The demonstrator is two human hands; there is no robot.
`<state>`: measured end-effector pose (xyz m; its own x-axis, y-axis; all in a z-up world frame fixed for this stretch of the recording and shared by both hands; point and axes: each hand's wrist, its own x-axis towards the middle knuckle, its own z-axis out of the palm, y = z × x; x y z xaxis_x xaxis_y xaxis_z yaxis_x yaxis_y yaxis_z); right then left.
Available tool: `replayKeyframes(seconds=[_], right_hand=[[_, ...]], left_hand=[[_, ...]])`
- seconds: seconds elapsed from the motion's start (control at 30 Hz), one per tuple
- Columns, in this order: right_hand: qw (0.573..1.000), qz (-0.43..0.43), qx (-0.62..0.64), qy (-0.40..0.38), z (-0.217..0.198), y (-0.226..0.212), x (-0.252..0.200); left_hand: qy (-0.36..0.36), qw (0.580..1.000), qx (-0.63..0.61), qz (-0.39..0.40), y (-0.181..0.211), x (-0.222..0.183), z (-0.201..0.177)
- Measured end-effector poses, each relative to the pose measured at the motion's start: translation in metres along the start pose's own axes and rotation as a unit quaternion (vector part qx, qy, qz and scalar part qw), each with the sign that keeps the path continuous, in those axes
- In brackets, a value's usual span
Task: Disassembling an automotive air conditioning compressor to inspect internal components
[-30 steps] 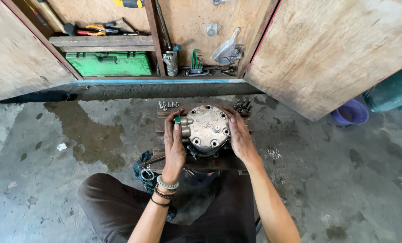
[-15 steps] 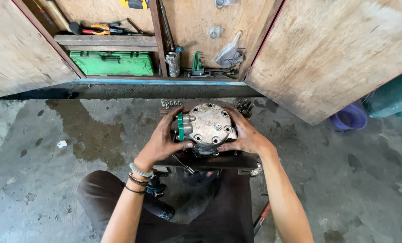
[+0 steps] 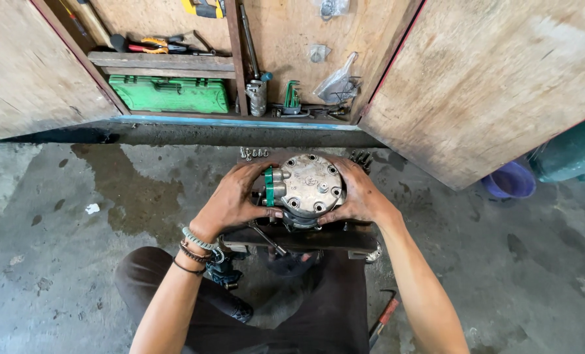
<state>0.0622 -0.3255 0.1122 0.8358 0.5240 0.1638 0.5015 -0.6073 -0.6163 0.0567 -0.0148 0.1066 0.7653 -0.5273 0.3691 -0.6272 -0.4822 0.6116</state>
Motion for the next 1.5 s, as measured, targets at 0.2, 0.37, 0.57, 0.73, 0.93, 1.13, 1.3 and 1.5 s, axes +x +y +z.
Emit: replayKeyframes(seconds=[0.2,0.37,0.57,0.73,0.93,1.13,1.3,1.5], right_hand=[[0.992,-0.067,0.084,0.068,0.018,0.034,-0.001],[0.991,-0.050,0.109,0.061,0.007,0.015,0.002],[0.994,-0.052,0.067,0.065,0.005,0.025,0.001],[0.991,-0.070,0.089,0.074,-0.009,0.021,0.005],[0.987,-0.080,0.107,0.092,-0.031,-0.002,0.012],[0.969,-0.091,0.206,0.104,-0.034,-0.006,0.009],[0.950,-0.092,0.271,0.126,-0.029,0.000,0.009],[0.937,-0.066,0.326,0.110,-0.012,0.002,0.008]], left_hand=[[-0.003,0.999,-0.046,-0.025,0.007,0.001,-0.002],[0.004,0.999,-0.049,0.003,0.006,0.003,-0.003],[0.019,0.997,-0.079,0.004,0.015,0.004,-0.010],[0.025,0.994,-0.107,0.000,0.025,0.010,-0.021],[0.037,0.991,-0.129,0.007,0.039,0.020,-0.030],[0.043,0.988,-0.145,0.034,0.051,0.026,-0.035],[0.049,0.986,-0.158,0.037,0.053,0.028,-0.035],[0.041,0.984,-0.173,0.023,0.044,0.018,-0.026]])
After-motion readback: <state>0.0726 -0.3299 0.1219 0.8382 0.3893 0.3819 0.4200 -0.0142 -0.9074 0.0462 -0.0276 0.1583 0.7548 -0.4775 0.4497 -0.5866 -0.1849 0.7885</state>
